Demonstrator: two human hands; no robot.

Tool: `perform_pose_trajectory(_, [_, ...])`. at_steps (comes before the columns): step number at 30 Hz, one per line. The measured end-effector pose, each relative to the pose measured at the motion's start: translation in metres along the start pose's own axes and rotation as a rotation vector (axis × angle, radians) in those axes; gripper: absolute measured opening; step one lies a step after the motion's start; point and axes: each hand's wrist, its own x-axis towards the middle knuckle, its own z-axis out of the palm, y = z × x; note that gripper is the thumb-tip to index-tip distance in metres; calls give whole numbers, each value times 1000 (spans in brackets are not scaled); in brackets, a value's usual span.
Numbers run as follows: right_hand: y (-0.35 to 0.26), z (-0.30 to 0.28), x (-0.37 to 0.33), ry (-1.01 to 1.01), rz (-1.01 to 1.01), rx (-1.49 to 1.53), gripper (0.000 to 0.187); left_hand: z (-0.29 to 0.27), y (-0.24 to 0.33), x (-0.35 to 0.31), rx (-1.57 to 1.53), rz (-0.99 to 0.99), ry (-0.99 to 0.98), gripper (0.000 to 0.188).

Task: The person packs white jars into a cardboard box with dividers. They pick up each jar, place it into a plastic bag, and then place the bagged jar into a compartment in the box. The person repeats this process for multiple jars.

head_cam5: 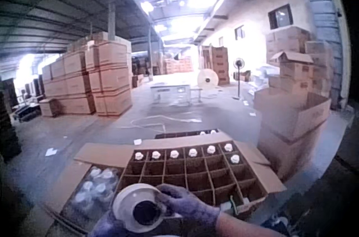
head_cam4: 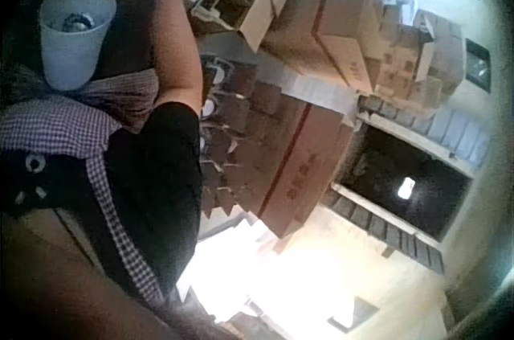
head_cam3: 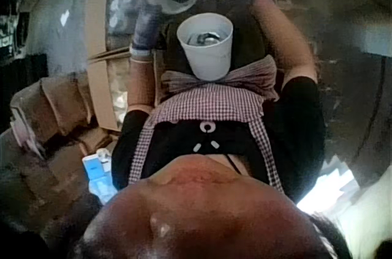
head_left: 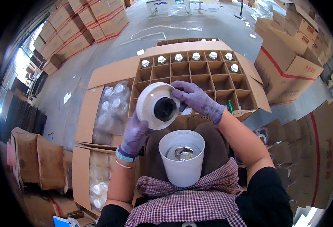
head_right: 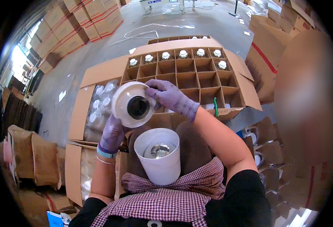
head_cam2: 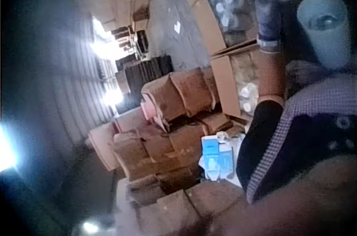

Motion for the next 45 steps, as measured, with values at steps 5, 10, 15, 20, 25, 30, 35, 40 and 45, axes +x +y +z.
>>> perform_pose_trajectory(5, [-21,25,-25,248,-444,-93,49,42,32,-14,-315,7,-39,66])
perform_pose_trajectory(10, [-48,31,-39,215,-754,-775,63,73,37,-20,-200,143,89,58])
perform_pose_trajectory(15, [-39,59,-51,206,-649,-8,42,78,34,-19,1013,762,158,69])
perform_pose_trajectory(20, [-53,47,-73,334,-745,-792,51,79,65,-26,366,149,42,93])
perform_pose_trajectory(25, [4,44,-85,454,-429,-332,36,103,79,-16,1141,744,-221,97])
perform_pose_trajectory(30, [-16,35,-96,568,-604,-484,55,114,58,-24,448,466,-92,94])
perform_pose_trajectory(35, [12,-4,-97,317,-378,86,75,139,35,-7,742,834,44,69])
perform_pose_trajectory(40, [2,-46,-85,42,-33,-314,61,99,11,5,791,917,10,54])
perform_pose_trajectory(45, [9,-16,-113,358,-85,-281,36,67,-7,0,430,438,-255,33])
